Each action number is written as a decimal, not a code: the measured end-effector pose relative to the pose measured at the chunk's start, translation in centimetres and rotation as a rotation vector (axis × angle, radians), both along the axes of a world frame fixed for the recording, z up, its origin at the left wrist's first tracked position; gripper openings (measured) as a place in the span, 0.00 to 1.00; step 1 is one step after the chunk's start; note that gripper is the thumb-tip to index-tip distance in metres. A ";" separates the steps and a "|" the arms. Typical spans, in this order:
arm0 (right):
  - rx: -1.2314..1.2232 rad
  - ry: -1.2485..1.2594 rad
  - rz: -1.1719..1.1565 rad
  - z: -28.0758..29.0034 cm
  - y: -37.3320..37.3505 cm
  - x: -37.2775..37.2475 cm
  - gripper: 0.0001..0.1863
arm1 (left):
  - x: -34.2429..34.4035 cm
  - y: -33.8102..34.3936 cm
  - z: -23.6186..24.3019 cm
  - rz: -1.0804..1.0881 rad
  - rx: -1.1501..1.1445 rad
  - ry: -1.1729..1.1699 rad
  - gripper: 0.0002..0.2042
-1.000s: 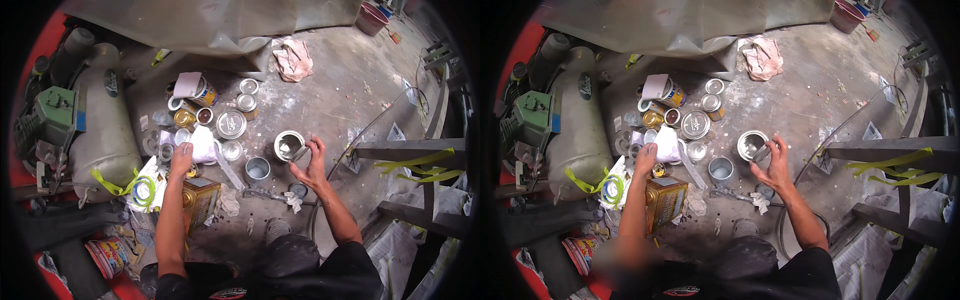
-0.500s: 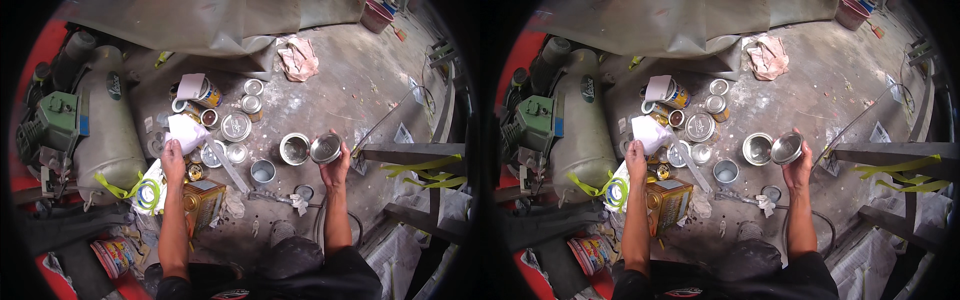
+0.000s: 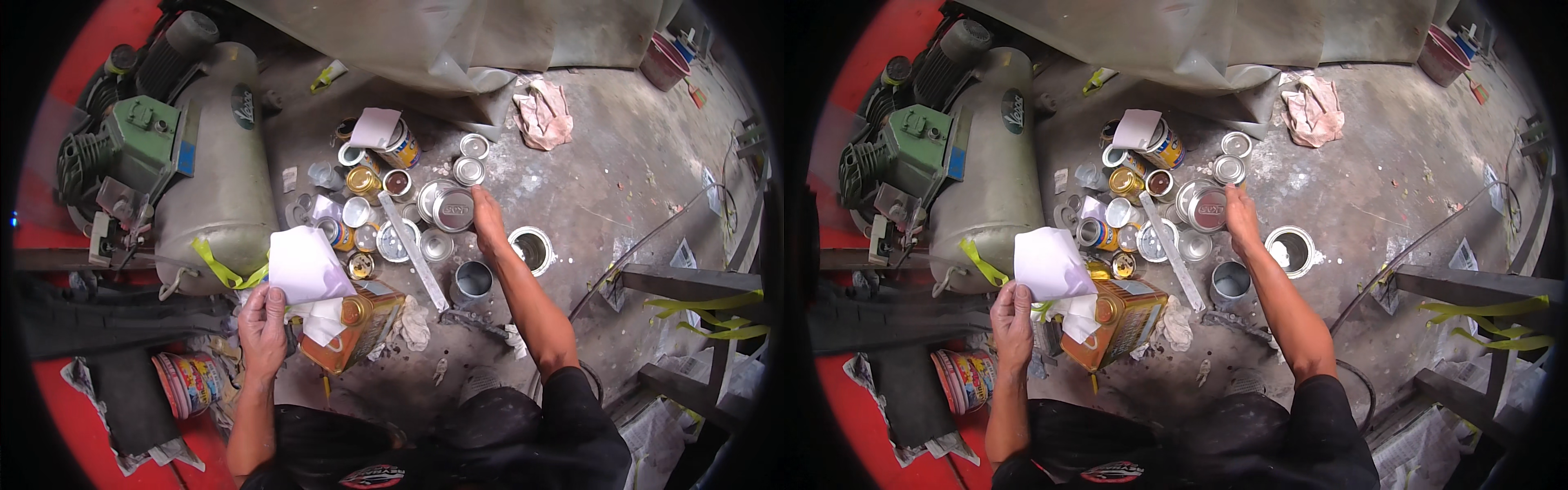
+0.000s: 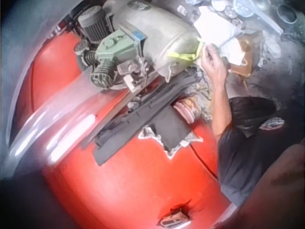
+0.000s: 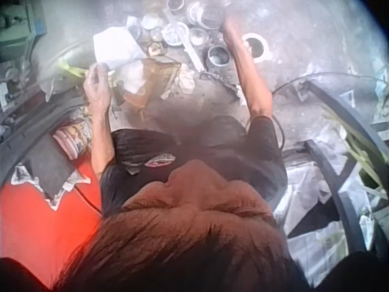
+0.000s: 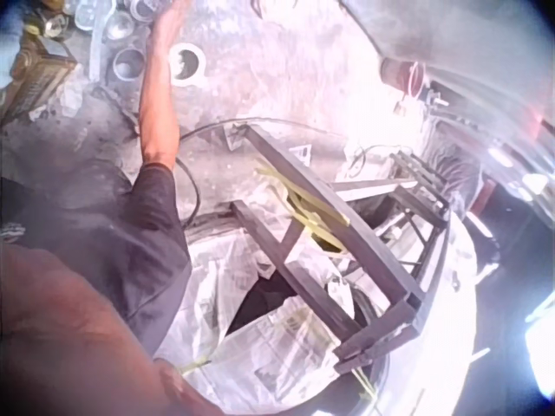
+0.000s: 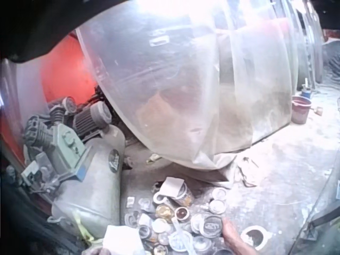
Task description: The person sits on the floor and organizes several paint cans and containers. They pour paint from a larger can into a smaller container and stir the mixture with a metal tool. The person then handles a spray gun, adjusting its components before pouring more paint into a container.
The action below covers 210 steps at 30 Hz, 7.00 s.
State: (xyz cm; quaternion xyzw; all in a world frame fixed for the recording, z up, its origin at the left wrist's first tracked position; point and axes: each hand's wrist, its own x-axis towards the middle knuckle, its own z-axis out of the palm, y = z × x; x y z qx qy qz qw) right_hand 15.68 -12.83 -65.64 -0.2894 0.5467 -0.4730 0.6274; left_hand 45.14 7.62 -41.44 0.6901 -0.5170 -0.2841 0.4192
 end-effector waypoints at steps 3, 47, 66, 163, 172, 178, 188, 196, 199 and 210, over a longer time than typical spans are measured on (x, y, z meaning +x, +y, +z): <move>-0.154 0.490 -0.003 -0.1 -0.9 1.5 0.36 | 0.4 0.1 -0.7 0.008 -0.019 0.058 0.15; -0.256 0.760 -0.144 3.4 20.6 -8.6 0.18 | -3.9 -10.4 -10.3 -0.278 -0.019 -0.570 0.32; -0.701 1.535 0.868 1.5 -7.4 -3.5 0.34 | -18.5 7.9 -16.6 -0.522 -0.042 -0.035 0.16; -0.560 1.190 -0.182 0.2 19.4 -19.6 0.44 | -26.9 -0.4 -24.8 0.067 0.139 -0.057 0.55; -0.598 1.467 -0.089 2.9 16.2 -21.5 0.47 | -25.8 -1.9 -27.4 0.195 0.201 0.015 0.54; -0.613 1.524 -0.008 3.8 14.8 -21.5 0.49 | -25.9 -2.0 -27.9 0.203 0.206 -0.002 0.53; -0.656 1.664 0.052 5.6 14.0 -20.7 0.46 | -25.8 -1.5 -29.6 0.194 0.141 0.016 0.51; -0.685 1.707 0.072 6.4 13.7 -20.5 0.42 | -25.9 -1.4 -29.4 0.190 0.124 -0.029 0.50; -0.695 1.715 0.082 6.5 13.6 -20.4 0.41 | -25.9 -1.4 -29.5 0.190 0.126 -0.036 0.50; -0.774 1.770 0.074 7.3 13.2 -20.3 0.38 | -26.0 -1.4 -29.0 0.188 0.120 -0.063 0.49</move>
